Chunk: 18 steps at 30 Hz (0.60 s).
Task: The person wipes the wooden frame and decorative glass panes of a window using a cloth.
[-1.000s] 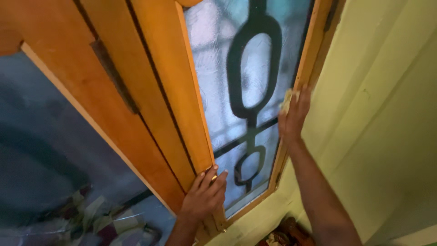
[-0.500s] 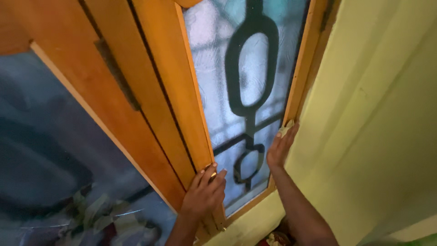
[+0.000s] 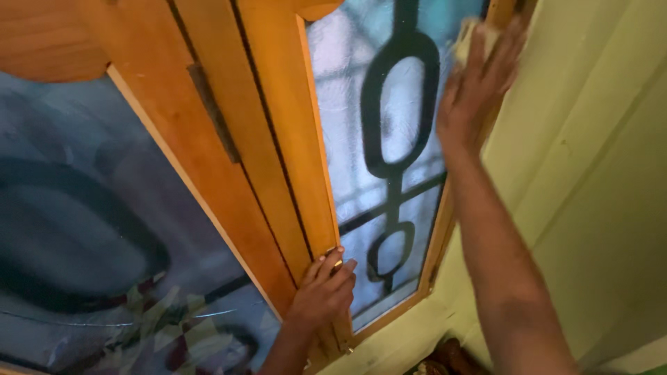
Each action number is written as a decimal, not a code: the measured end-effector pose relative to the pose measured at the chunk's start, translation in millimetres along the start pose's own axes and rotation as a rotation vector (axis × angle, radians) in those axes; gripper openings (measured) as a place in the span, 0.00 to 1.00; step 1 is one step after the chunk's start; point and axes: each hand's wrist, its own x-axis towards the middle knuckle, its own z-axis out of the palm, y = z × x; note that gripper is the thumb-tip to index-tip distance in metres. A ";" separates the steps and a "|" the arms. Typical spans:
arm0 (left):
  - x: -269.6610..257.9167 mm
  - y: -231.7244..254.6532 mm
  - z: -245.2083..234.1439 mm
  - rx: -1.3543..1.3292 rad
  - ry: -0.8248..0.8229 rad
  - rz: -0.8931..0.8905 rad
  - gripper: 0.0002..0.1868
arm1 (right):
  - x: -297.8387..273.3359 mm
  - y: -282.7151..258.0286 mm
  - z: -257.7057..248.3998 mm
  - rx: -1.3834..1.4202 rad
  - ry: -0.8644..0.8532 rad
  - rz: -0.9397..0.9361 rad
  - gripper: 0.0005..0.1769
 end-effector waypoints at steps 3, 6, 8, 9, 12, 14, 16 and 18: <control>-2.3 -1.5 6.9 0.046 0.010 0.005 0.08 | 24.6 19.7 0.7 0.012 -0.001 -0.058 0.26; -4.5 -2.4 10.8 0.039 -0.008 -0.010 0.09 | 19.3 32.6 8.9 0.177 -0.068 -0.071 0.30; -4.3 -3.0 12.2 0.092 0.066 0.029 0.07 | -1.6 38.5 9.4 0.205 -0.073 -0.088 0.36; -5.7 -2.2 11.7 0.088 0.062 0.024 0.07 | -16.0 40.0 10.4 0.205 -0.080 -0.087 0.36; -5.2 -3.8 9.7 0.066 0.051 0.018 0.08 | -61.1 44.5 12.0 0.270 -0.051 -0.030 0.40; -5.8 -3.0 6.1 0.048 0.037 0.021 0.10 | -93.2 47.8 11.4 0.229 -0.076 0.072 0.43; -4.6 -2.3 3.6 0.033 0.018 0.016 0.11 | -127.5 47.9 14.9 0.253 -0.061 0.122 0.44; -2.5 -2.6 2.5 0.020 0.003 0.011 0.11 | -160.7 48.4 18.5 0.279 -0.042 0.167 0.45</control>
